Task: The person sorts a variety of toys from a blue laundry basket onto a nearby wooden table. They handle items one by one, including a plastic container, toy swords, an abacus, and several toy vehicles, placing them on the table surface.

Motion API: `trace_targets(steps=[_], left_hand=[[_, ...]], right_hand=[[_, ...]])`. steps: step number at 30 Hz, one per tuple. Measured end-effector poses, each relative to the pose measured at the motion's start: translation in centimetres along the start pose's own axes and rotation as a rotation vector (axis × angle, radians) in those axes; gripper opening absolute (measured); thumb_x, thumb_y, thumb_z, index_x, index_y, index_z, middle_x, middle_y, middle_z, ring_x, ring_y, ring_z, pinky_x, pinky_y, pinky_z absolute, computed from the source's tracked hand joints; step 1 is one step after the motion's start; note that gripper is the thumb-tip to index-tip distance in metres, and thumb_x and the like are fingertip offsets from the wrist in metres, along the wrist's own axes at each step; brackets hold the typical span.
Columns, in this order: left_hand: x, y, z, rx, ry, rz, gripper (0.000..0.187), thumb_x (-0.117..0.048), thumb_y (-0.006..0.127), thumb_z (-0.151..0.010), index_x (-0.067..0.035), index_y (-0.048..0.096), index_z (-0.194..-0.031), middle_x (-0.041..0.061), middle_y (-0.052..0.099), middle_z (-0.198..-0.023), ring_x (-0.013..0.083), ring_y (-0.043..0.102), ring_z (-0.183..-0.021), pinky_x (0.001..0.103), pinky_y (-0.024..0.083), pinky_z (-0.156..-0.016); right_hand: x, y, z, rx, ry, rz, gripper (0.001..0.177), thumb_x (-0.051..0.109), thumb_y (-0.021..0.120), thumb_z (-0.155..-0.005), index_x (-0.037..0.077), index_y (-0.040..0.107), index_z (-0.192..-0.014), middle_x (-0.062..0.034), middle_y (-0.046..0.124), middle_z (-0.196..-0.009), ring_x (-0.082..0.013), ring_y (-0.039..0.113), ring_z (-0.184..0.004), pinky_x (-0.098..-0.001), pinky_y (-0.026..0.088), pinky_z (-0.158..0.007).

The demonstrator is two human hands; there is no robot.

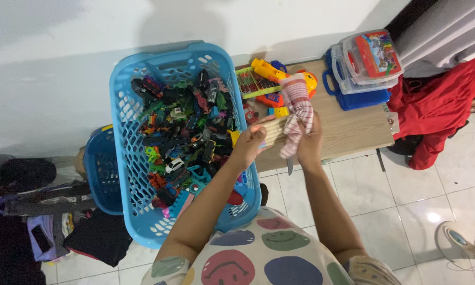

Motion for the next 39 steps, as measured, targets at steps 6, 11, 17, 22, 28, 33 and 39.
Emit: trace_targets(steps=[6,11,17,22,28,33,39], left_hand=[[-4.1,2.9,-0.8,-0.05,0.193,0.099,0.062,-0.056,0.058,-0.1,-0.012,0.049,-0.142,0.012,0.058,-0.133,0.0203,0.059,-0.127,0.042,0.051,-0.108],[-4.8,3.6,-0.1,0.446,-0.021,0.946,0.052,-0.055,0.06,-0.096,-0.018,0.051,-0.131,0.019,0.054,-0.139,0.0379,0.057,-0.128,0.053,0.048,-0.108],[6.0,-2.5,-2.3,0.188,-0.293,0.629,0.05,-0.037,0.057,-0.111,-0.014,0.046,-0.154,0.01,0.056,-0.15,0.0229,0.056,-0.138,0.041,0.046,-0.118],[2.8,-3.8,-4.7,0.241,-0.154,0.571,0.063,-0.047,0.054,-0.105,-0.017,0.038,-0.158,0.012,0.053,-0.153,0.0257,0.052,-0.141,0.043,0.046,-0.115],[-2.6,-1.5,-3.1,0.239,-0.035,0.537,0.075,-0.06,0.057,-0.098,-0.022,0.033,-0.157,0.02,0.042,-0.157,0.0382,0.039,-0.148,0.048,0.041,-0.112],[-5.4,-0.5,-1.5,0.084,0.061,0.528,0.077,-0.062,0.059,-0.097,-0.016,0.035,-0.154,0.018,0.055,-0.144,0.0332,0.055,-0.135,0.047,0.052,-0.109],[-7.3,-3.3,-1.7,-0.175,0.383,0.468,0.066,-0.058,0.057,-0.101,-0.023,0.038,-0.154,0.012,0.061,-0.126,0.0244,0.066,-0.101,0.039,0.058,-0.082]], right_hand=[[3.3,0.5,3.9,0.16,-0.381,0.222,0.041,-0.006,0.072,-0.081,0.003,0.061,-0.12,-0.0137,0.065,-0.116,-0.0258,0.067,-0.102,-0.0376,0.055,-0.09],[5.0,3.6,6.3,0.455,-0.777,0.479,0.046,0.005,0.082,-0.071,0.011,0.067,-0.115,-0.0098,0.067,-0.124,-0.037,0.065,-0.119,-0.0468,0.05,-0.102],[4.2,2.5,3.9,0.301,-0.624,0.526,0.054,-0.002,0.074,-0.08,0.006,0.063,-0.133,-0.0156,0.062,-0.142,-0.0375,0.057,-0.138,-0.0489,0.041,-0.12],[2.4,3.8,5.8,0.337,-0.558,0.538,0.053,-0.004,0.075,-0.081,0.0,0.061,-0.132,-0.0283,0.055,-0.14,-0.0454,0.051,-0.132,-0.0486,0.044,-0.107],[1.5,3.4,6.7,0.379,-0.646,0.299,0.045,-0.01,0.067,-0.082,0.004,0.066,-0.125,-0.0227,0.064,-0.138,-0.0413,0.055,-0.139,-0.0457,0.044,-0.118],[-0.3,2.6,4.2,0.332,-0.586,0.471,0.048,-0.008,0.067,-0.075,0.007,0.069,-0.121,-0.0175,0.07,-0.13,-0.0373,0.065,-0.126,-0.0435,0.05,-0.107],[-12.8,0.8,0.9,0.119,-0.175,0.607,0.044,0.006,0.073,-0.077,0.007,0.067,-0.12,-0.0192,0.067,-0.12,-0.0394,0.063,-0.114,-0.0479,0.05,-0.097]])
Point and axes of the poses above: each hand's wrist, its own z-axis away from the middle knuckle, its own y-axis out of the palm, x = y × z, the point moved 2 cm from there along -z, towards the middle knuckle
